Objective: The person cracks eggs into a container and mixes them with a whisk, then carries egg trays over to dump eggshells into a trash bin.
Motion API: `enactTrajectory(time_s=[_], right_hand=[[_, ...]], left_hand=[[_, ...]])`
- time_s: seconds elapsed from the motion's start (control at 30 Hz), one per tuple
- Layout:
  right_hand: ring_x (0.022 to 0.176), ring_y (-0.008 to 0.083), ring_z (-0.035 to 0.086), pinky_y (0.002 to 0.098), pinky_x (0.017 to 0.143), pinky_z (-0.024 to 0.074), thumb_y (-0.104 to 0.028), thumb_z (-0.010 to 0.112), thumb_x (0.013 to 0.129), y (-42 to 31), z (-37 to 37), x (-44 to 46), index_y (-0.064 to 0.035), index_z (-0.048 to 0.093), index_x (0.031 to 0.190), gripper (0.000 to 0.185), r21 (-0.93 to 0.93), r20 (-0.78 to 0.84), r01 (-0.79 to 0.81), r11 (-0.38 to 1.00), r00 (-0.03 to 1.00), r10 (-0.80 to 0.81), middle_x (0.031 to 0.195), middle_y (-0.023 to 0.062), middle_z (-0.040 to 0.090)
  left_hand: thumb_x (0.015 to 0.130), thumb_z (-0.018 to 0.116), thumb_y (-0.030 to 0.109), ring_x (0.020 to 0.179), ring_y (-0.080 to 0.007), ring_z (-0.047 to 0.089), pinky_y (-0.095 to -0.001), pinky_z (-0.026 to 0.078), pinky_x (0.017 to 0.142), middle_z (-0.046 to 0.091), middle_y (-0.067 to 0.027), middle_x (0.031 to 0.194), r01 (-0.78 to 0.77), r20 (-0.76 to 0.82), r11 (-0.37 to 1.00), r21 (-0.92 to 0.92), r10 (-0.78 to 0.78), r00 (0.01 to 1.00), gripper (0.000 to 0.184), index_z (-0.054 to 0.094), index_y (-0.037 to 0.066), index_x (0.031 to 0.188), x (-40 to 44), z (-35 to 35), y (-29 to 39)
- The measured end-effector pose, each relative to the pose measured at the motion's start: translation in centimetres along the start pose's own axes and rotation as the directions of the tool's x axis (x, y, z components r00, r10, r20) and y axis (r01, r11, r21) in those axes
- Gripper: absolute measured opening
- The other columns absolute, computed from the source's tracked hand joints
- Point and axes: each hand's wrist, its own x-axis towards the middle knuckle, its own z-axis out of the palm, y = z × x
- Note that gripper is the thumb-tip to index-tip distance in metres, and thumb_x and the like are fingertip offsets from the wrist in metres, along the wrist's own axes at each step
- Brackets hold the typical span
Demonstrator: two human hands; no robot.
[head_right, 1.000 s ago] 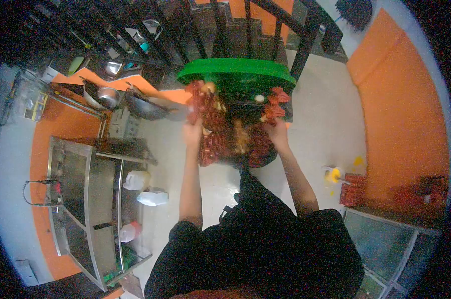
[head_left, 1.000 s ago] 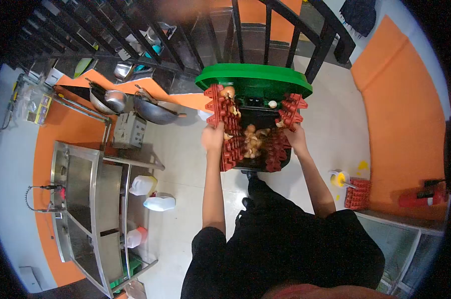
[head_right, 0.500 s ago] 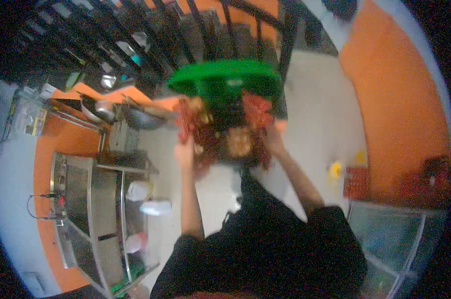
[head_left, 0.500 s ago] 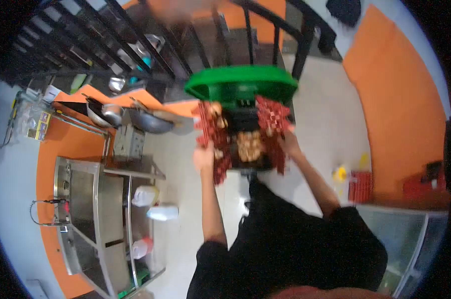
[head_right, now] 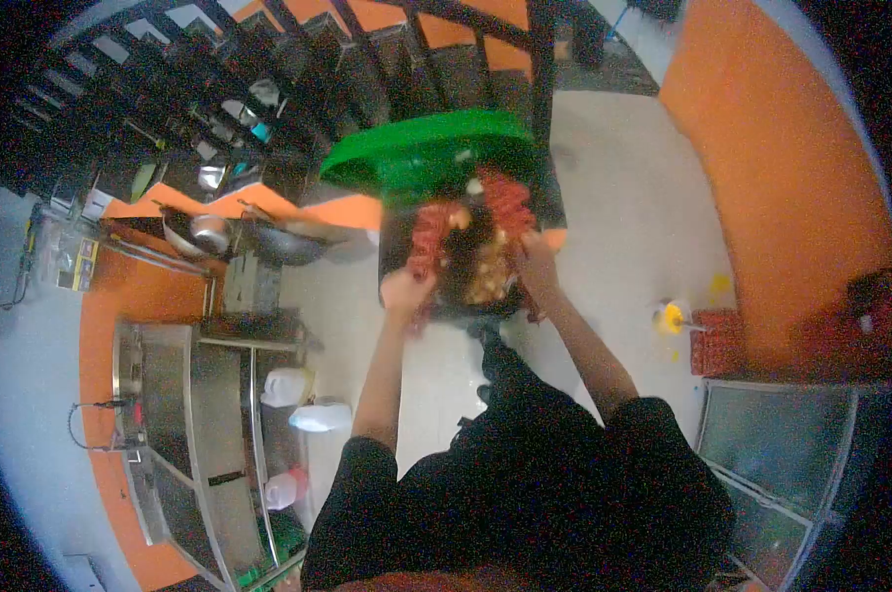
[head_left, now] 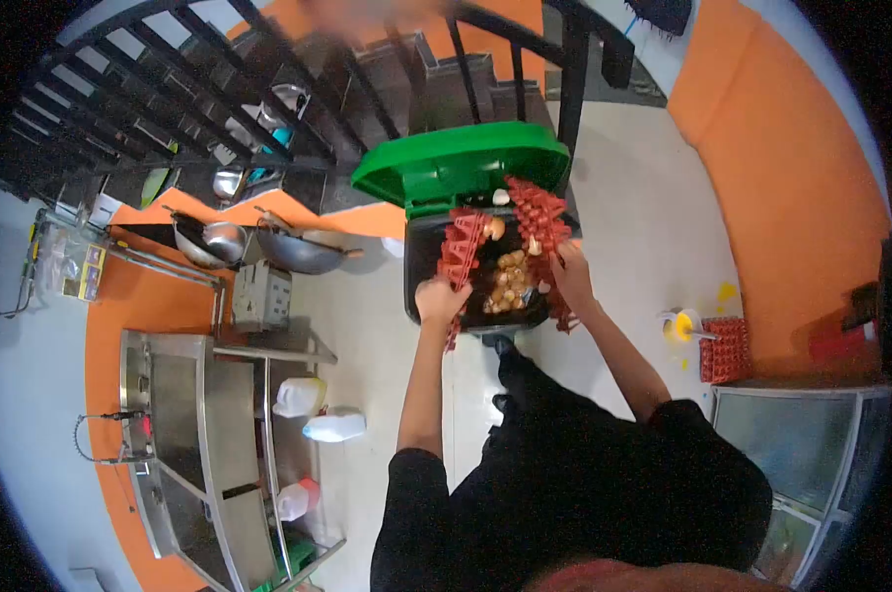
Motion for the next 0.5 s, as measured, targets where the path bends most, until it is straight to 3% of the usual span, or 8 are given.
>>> enactTrajectory(time_s=[0.1,0.13,0.23,0.33,0.37,0.4,0.43,0.5], right_hand=[[0.084,0.0338,0.049,0.0369,0.072,0.0404,-0.007,0.051,0.077,-0.7,-2.2,1.4,0.0012,0.051,0.087,0.013,0.018,-0.139,0.049,0.999,0.989,-0.046,0.087,0.0178,0.052],[0.085,0.0333,0.05,0.0362,0.072,0.041,-0.008,0.051,0.078,-1.3,-3.0,0.5,0.0015,0.051,0.086,0.013,0.027,-0.173,0.064,0.998,0.983,-0.059,0.088,0.0178,0.052],[0.084,0.0319,0.052,0.0337,0.072,0.0425,-0.006,0.054,0.077,-4.6,-5.0,-0.1,0.0026,0.052,0.087,0.013,0.007,-0.259,0.1,0.995,0.961,-0.095,0.09,0.0178,0.053],[0.079,0.0311,0.053,0.033,0.068,0.0431,-0.004,0.055,0.075,-7.0,-6.3,-1.4,0.0033,0.052,0.089,0.015,0.201,-0.312,0.011,0.979,0.949,0.054,0.086,0.0172,0.053],[0.077,0.03,0.053,0.0323,0.068,0.0429,-0.003,0.055,0.075,-6.1,-5.7,-1.3,0.0032,0.053,0.089,0.015,0.158,-0.307,0.025,0.987,0.951,0.025,0.086,0.0165,0.053],[0.075,0.029,0.053,0.0316,0.067,0.0427,-0.003,0.055,0.075,-4.5,-4.4,-1.3,0.003,0.053,0.089,0.015,0.114,-0.295,0.032,0.993,0.956,0.003,0.085,0.0159,0.053],[0.074,0.0279,0.053,0.0308,0.066,0.0425,-0.002,0.055,0.074,-3.5,-3.5,-1.6,0.0028,0.053,0.089,0.015,0.072,-0.283,0.041,0.997,0.959,-0.019,0.084,0.0152,0.053],[0.071,0.0177,0.052,0.028,0.064,0.0414,-0.004,0.053,0.076,-2.3,-2.2,-1.0,0.0008,0.054,0.09,0.015,0.17,-0.317,-0.075,0.983,0.94,0.127,0.08,0.0092,0.055]], left_hand=[[0.06,0.06,0.037,0.06,-0.0307,0.056,-0.039,0.045,0.06,0.056,-0.0163,0.063,-0.011,-0.116,0.994,-0.111,-0.002,0.993,0.037,0.055,0.001,0.064,-0.2,1.5,-0.5],[0.058,0.061,0.035,0.064,-0.03,0.055,-0.0382,0.044,0.064,0.056,-0.015,0.065,-0.146,-0.102,0.98,-0.137,0.132,0.986,0.034,0.055,0.002,0.065,-0.5,0.6,0.0],[0.056,0.063,0.034,0.067,-0.0299,0.055,-0.0384,0.044,0.065,0.056,-0.0144,0.064,-0.171,-0.123,0.983,-0.069,0.162,0.979,0.032,0.055,0.004,0.064,-0.7,0.5,0.5],[0.057,0.064,0.027,0.072,-0.0328,0.054,-0.0403,0.043,0.066,0.056,-0.0158,0.071,0.037,-0.167,0.958,-0.285,-0.088,0.982,0.039,0.048,0.004,0.084,-0.6,0.9,1.2],[0.057,0.065,0.025,0.073,-0.0338,0.054,-0.0409,0.043,0.066,0.056,-0.0163,0.073,0.108,-0.165,0.926,-0.362,-0.177,0.97,0.044,0.046,0.005,0.091,-1.0,1.1,1.5],[0.059,0.063,0.02,0.074,-0.035,0.054,-0.0422,0.042,0.065,0.056,-0.016,0.078,0.069,-0.118,0.92,-0.386,-0.123,0.985,0.049,0.038,0.006,0.099,-0.9,0.7,1.1],[0.061,0.062,0.019,0.072,-0.0349,0.055,-0.0422,0.043,0.064,0.056,-0.0155,0.078,0.092,-0.067,0.943,-0.321,-0.12,0.99,0.046,0.039,0.007,0.099,-0.9,1.1,0.4],[0.062,0.062,0.021,0.071,-0.0345,0.055,-0.0423,0.043,0.064,0.056,-0.0157,0.078,0.175,-0.101,0.851,-0.495,-0.257,0.961,0.044,0.04,0.007,0.099,-0.5,2.0,-2.0]])
